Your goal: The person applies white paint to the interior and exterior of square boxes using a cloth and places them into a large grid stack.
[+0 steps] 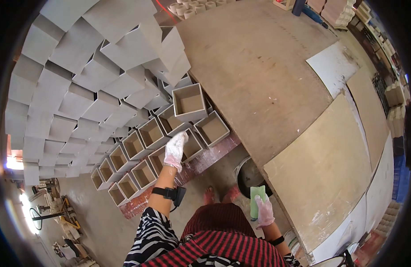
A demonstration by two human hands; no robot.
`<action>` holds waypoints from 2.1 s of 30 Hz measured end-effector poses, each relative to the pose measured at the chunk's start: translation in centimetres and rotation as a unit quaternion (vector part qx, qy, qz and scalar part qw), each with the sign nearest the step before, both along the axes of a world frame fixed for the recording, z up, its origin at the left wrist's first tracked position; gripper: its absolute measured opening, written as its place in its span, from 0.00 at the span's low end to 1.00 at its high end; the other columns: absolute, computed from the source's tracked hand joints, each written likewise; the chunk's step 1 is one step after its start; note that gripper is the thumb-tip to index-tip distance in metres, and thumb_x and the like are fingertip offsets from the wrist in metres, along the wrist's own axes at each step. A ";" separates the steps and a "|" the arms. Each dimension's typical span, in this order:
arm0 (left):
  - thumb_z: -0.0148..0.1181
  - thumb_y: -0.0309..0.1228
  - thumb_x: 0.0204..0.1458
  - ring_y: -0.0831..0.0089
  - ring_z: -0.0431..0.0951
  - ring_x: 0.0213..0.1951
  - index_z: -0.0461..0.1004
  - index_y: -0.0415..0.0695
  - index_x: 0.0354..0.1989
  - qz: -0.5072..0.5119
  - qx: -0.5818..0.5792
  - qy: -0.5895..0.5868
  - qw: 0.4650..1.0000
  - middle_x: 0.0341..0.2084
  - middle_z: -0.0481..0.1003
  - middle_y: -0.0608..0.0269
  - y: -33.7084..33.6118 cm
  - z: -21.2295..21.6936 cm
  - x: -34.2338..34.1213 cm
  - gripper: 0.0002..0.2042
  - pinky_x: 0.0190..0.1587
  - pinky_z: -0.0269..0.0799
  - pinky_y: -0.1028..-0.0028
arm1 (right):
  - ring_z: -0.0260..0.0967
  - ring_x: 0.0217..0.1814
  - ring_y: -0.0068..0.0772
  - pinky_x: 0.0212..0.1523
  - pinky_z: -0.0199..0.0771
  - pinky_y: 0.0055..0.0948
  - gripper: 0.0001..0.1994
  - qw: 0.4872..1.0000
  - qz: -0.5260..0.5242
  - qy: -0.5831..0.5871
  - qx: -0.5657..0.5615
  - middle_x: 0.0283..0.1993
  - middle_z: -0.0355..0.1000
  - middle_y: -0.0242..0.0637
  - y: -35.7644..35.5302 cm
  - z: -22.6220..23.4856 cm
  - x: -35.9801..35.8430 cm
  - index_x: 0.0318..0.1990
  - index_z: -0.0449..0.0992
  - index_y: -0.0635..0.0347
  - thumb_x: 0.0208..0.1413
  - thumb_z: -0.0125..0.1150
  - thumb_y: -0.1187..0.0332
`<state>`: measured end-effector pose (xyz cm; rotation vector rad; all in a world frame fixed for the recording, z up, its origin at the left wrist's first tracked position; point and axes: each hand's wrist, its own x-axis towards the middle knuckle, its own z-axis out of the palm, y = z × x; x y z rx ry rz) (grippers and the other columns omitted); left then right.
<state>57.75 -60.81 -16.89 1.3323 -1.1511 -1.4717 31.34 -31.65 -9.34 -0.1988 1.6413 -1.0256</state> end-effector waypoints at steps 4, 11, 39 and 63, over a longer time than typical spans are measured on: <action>0.52 0.30 0.57 0.72 0.75 0.43 0.73 0.35 0.46 -0.018 -0.007 -0.092 0.996 0.40 0.76 0.58 2.4 -2.2 -0.2 0.13 0.49 0.68 0.75 | 0.67 0.39 0.24 0.38 0.68 0.26 0.17 0.999 0.036 0.031 -0.001 0.41 0.71 0.33 -0.5 -0.1 0.3 0.52 0.67 0.62 0.58 0.49 0.62; 0.51 0.30 0.57 0.71 0.75 0.43 0.73 0.36 0.45 0.037 -0.048 -0.139 0.988 0.40 0.76 0.58 7.4 0.3 1.7 0.13 0.50 0.68 0.74 | 0.67 0.40 0.26 0.40 0.68 0.27 0.20 0.998 0.057 0.022 -0.018 0.42 0.70 0.35 -1.2 -0.9 1.3 0.54 0.66 0.63 0.57 0.52 0.62; 0.60 0.33 0.50 0.71 0.76 0.39 0.75 0.36 0.42 0.366 0.099 -0.258 0.889 0.37 0.78 0.56 17.9 -5.1 41.4 0.15 0.46 0.70 0.75 | 0.66 0.39 0.24 0.39 0.68 0.25 0.17 0.975 0.212 0.017 -0.065 0.42 0.70 0.33 -9.4 -1.0 17.4 0.52 0.67 0.62 0.59 0.51 0.63; 0.58 0.32 0.48 0.76 0.73 0.26 0.77 0.34 0.35 0.198 0.154 -0.293 0.923 0.25 0.77 0.60 11.3 13.3 34.2 0.12 0.32 0.69 0.73 | 0.67 0.39 0.27 0.40 0.68 0.27 0.19 0.978 0.198 0.071 -0.004 0.41 0.71 0.35 -9.6 -0.2 18.5 0.52 0.67 0.63 0.56 0.54 0.62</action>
